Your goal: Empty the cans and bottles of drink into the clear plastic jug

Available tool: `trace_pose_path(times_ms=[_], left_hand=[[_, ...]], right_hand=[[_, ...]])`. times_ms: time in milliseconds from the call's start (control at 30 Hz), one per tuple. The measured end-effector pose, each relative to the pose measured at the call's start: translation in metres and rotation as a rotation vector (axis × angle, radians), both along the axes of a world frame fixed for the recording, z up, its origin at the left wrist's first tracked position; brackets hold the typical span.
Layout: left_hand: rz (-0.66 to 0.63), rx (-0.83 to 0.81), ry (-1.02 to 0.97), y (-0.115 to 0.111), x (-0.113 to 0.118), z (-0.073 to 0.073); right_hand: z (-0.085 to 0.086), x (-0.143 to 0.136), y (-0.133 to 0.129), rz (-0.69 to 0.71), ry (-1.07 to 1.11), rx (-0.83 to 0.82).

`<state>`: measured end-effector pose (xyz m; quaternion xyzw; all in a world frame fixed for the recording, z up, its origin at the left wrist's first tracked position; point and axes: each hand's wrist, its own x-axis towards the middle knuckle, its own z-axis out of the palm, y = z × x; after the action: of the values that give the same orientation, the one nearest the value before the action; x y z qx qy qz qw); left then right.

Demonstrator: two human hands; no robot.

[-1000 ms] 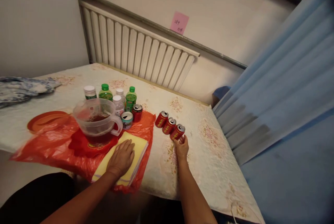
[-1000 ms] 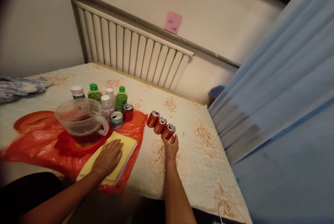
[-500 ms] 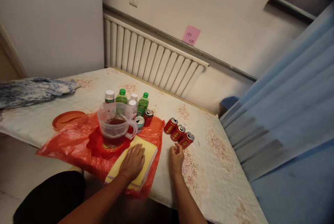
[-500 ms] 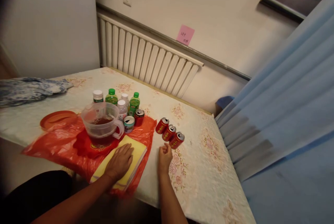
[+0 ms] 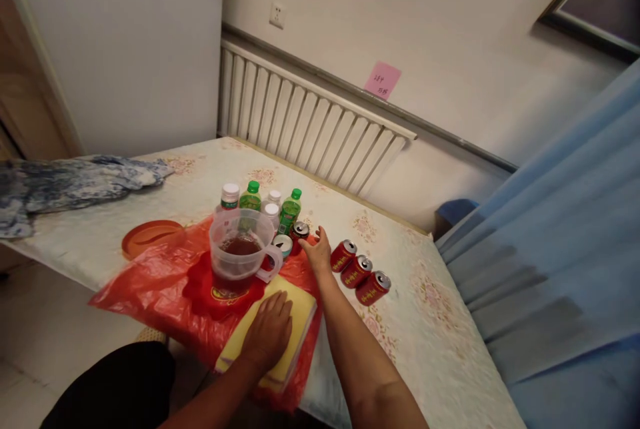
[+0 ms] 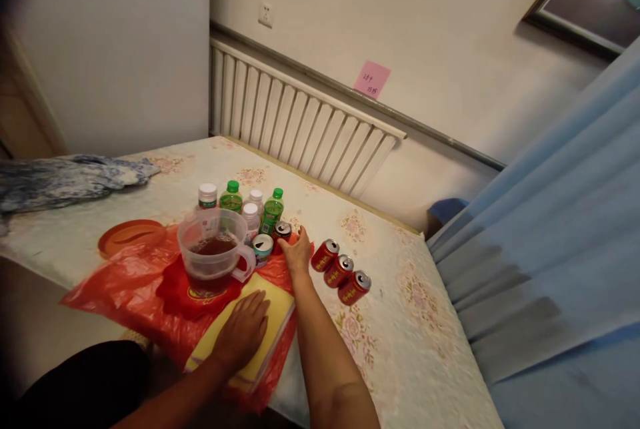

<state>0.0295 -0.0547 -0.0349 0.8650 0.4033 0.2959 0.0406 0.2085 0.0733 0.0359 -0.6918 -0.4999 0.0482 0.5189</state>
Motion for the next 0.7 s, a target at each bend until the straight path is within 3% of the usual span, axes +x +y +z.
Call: trace_pose_path(times_ms=[167, 333, 533, 700], left_hand=[[0.007, 0.009, -0.005, -0.001, 0.0, 0.0], [0.004, -0.007, -0.007, -0.001, 0.0, 0.0], [0.003, 0.009, -0.013, 0.0, 0.0, -0.002], [-0.014, -0.024, -0.01, 0.001, -0.002, 0.0]], right_hand=[[0.004, -0.012, 0.026, 0.032, -0.01, -0.049], [0.005, -0.017, 0.028, 0.044, -0.001, -0.074], [0.024, -0.01, 0.002, -0.034, 0.027, -0.046], [0.048, -0.001, -0.048, -0.068, 0.052, -0.024]])
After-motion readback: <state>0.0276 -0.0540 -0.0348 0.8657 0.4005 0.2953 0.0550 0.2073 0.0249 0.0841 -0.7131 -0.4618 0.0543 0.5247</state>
